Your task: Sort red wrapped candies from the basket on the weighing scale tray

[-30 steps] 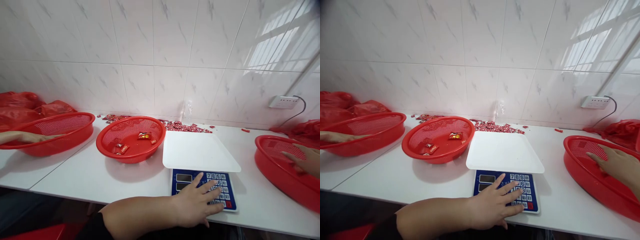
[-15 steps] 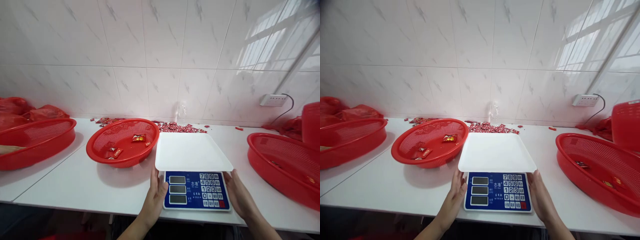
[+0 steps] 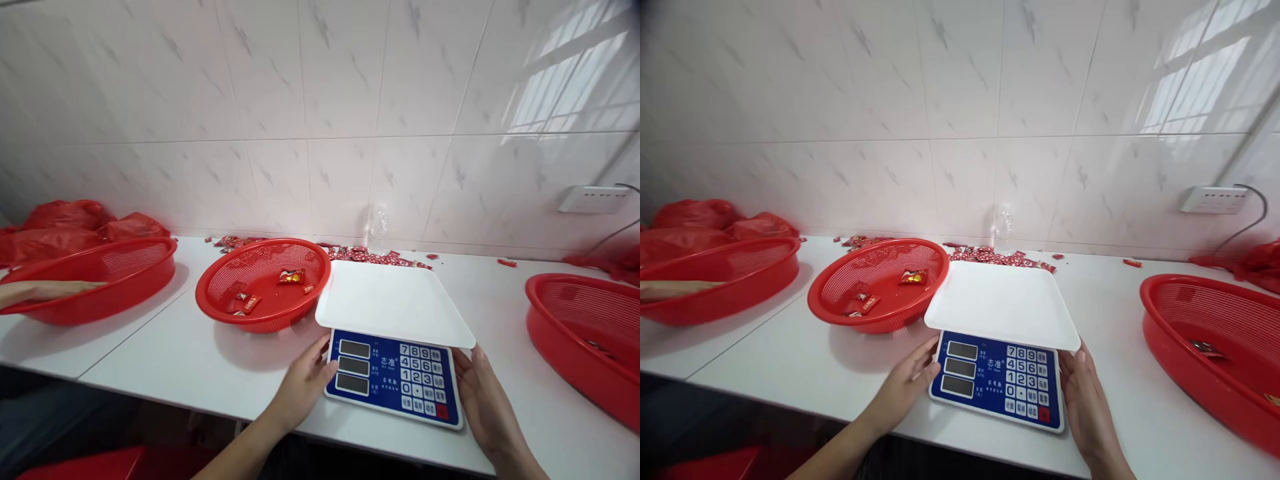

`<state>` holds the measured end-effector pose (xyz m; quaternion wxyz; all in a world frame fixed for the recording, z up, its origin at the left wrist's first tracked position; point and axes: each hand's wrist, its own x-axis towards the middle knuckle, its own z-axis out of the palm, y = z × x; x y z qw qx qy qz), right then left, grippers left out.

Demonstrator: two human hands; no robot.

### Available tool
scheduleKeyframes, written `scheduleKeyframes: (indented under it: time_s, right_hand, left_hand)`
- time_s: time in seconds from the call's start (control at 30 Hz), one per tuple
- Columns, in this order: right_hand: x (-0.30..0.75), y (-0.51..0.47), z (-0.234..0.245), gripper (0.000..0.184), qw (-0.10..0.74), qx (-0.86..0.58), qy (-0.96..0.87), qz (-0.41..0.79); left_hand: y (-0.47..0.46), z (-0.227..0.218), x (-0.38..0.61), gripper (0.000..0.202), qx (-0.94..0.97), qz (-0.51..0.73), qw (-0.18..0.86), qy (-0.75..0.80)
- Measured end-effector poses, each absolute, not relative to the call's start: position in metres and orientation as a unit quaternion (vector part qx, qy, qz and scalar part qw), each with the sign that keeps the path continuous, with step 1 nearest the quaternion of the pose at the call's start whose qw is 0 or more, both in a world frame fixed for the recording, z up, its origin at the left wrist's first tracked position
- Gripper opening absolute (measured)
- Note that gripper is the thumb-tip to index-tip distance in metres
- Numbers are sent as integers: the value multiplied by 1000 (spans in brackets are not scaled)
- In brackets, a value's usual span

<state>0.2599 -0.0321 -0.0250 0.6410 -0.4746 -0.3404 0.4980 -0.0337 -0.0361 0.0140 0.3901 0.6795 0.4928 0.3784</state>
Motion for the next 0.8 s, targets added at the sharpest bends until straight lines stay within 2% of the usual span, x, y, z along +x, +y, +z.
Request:
scheduleKeyframes:
  time_s: [0.07,0.13,0.17,0.23,0.33,0.4,0.43,0.5,0.57,0.63,0.8]
  right_hand:
    - [268,-33,-33,61,635,-465,-315,531]
    - [274,-33,-41,61,635,-481,-303,523]
    - [276,-34,-45,61,638,-489,-302,512]
    - [279,-34,-52,62,642,-507,-302,490]
    - [281,-35,-59,65,638,-529,-285,481]
    - [283,-36,-60,68,633,-538,-268,488]
    - [283,-36,-59,69,630,-540,-263,493]
    - [283,-37,-58,70,625,-548,-253,495]
    - [283,-38,-56,70,625,-556,-245,490]
    - [282,-38,-55,69,629,-556,-241,488]
    - [277,-38,-49,67,639,-553,-243,477]
  left_hand:
    - [-39,24,-57,30,674,417,251,556]
    - [-34,38,-87,28,618,496,66,606]
    - [-29,45,-103,38,574,538,-3,617]
    - [-14,56,-137,62,478,598,-65,640]
    - [5,63,-177,83,359,619,-7,698]
    - [11,63,-191,87,311,626,110,707]
    - [11,62,-194,81,296,627,195,694]
    - [9,62,-195,57,272,614,371,642]
    - [6,63,-194,29,254,596,479,592]
    - [2,66,-194,13,238,603,494,579]
    - [-3,96,-202,18,231,677,440,543]
